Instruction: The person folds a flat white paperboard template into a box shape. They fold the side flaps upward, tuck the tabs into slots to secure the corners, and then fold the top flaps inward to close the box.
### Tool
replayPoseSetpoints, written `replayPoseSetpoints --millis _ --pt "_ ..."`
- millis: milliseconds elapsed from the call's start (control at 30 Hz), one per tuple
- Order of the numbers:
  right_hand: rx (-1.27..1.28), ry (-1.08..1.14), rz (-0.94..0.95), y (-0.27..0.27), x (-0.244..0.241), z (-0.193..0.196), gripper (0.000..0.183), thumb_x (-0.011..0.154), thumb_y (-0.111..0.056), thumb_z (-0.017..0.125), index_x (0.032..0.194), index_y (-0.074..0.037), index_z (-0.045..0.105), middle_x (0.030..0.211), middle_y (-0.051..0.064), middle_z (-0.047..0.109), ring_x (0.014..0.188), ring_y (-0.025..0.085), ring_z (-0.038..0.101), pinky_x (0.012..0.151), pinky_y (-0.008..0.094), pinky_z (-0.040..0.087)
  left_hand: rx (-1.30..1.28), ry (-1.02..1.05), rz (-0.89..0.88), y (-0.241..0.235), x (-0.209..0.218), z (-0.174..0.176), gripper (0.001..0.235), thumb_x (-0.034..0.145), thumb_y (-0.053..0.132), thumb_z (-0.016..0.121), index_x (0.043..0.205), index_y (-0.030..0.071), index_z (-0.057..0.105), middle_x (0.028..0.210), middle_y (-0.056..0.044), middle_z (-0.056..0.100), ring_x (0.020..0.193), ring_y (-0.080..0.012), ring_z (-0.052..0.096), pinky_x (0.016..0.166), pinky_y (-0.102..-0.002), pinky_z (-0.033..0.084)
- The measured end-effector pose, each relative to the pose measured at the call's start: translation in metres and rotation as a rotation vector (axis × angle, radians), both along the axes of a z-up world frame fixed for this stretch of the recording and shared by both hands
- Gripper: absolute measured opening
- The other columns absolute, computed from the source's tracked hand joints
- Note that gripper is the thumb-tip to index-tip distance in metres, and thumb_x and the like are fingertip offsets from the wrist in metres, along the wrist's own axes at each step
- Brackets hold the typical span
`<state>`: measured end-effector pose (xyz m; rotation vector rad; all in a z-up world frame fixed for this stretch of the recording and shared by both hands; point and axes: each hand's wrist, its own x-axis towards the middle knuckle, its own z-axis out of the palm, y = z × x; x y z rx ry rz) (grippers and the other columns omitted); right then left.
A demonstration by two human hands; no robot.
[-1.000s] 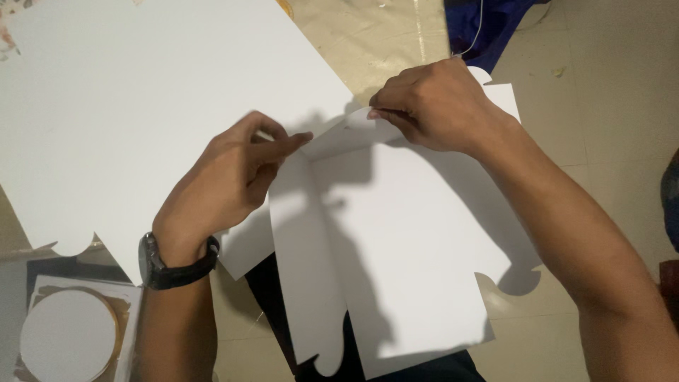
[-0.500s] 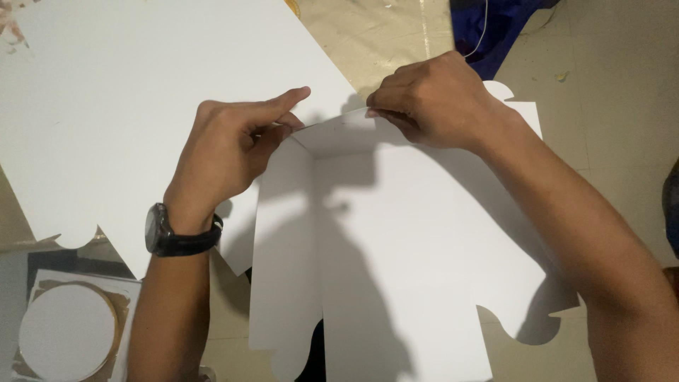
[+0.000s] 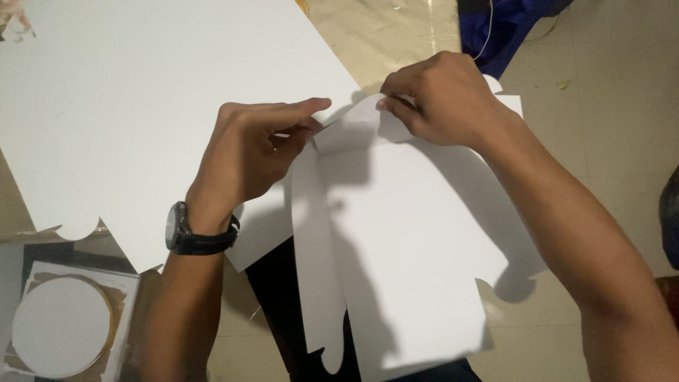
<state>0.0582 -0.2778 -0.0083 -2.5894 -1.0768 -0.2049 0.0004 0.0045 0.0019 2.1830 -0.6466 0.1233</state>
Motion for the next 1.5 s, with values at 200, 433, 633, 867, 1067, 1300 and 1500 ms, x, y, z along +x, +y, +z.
replayPoseSetpoints --millis 200,433,633,867,1067,1300,1500 --pt "-0.033 0.091 -0.034 -0.007 -0.001 -0.002 0.019 0.096 -0.027 0.076 0.091 -0.009 0.078 0.075 0.003 0.073 0.057 0.021 0.065 0.054 0.037 0.047 0.013 0.041 0.03 -0.001 -0.002 -0.003 0.025 0.096 0.0 0.071 0.118 0.01 0.075 0.099 -0.009 0.079 0.084 -0.0185 0.078 0.073 -0.03 0.062" --pt "0.055 -0.165 0.061 -0.008 -0.02 -0.001 0.009 0.097 -0.023 0.077 0.092 -0.014 0.079 0.081 -0.003 0.075 0.075 0.015 0.07 0.074 0.034 0.051 -0.013 -0.019 -0.003 -0.005 -0.023 0.013 0.024 0.091 0.0 0.07 0.114 0.003 0.073 0.101 -0.014 0.077 0.086 -0.0203 0.077 0.075 -0.028 0.067" --pt "0.012 -0.367 0.031 -0.001 -0.017 -0.003 0.019 0.091 -0.032 0.083 0.098 -0.015 0.077 0.092 -0.002 0.077 0.09 0.013 0.072 0.088 0.039 0.051 0.492 0.384 0.127 -0.024 -0.007 0.021 0.017 0.103 0.016 0.063 0.114 0.013 0.076 0.086 -0.015 0.078 0.065 -0.0246 0.073 0.061 -0.036 0.057" --pt "0.211 -0.038 -0.367 -0.083 0.009 -0.016 0.094 0.077 -0.047 0.092 0.15 -0.003 0.054 0.116 0.028 0.066 0.103 0.04 0.065 0.083 0.051 0.052 0.413 0.376 0.003 0.014 0.019 0.021 0.041 0.085 0.002 0.064 0.124 0.011 0.068 0.088 -0.017 0.075 0.074 -0.0308 0.071 0.069 -0.042 0.055" --pt "0.343 0.576 -0.619 -0.099 0.016 -0.076 0.074 0.076 -0.045 0.089 0.128 0.001 0.066 0.098 0.013 0.072 0.085 0.022 0.07 0.074 0.036 0.057 0.557 0.275 -0.042 0.015 0.024 0.021 0.037 0.077 0.0 0.067 0.114 0.004 0.071 0.093 -0.02 0.074 0.084 -0.0359 0.069 0.072 -0.045 0.055" --pt "0.492 0.716 -0.511 -0.076 0.013 -0.056 0.029 0.094 -0.018 0.081 0.11 0.004 0.07 0.077 0.004 0.061 0.065 0.009 0.05 0.059 0.029 0.042 0.536 0.414 0.045 -0.002 0.023 0.03 0.044 0.082 0.003 0.07 0.124 0.015 0.068 0.078 -0.015 0.074 0.067 -0.0292 0.071 0.063 -0.043 0.054" --pt "0.474 0.682 -0.328 -0.05 0.002 -0.015 0.035 0.1 -0.012 0.067 0.135 -0.013 0.069 0.085 0.001 0.066 0.073 0.008 0.056 0.066 0.029 0.048 0.375 0.212 -0.184 -0.002 0.029 0.021 0.027 0.091 0.004 0.069 0.117 0.012 0.072 0.078 -0.012 0.075 0.058 -0.0263 0.067 0.055 -0.038 0.052"
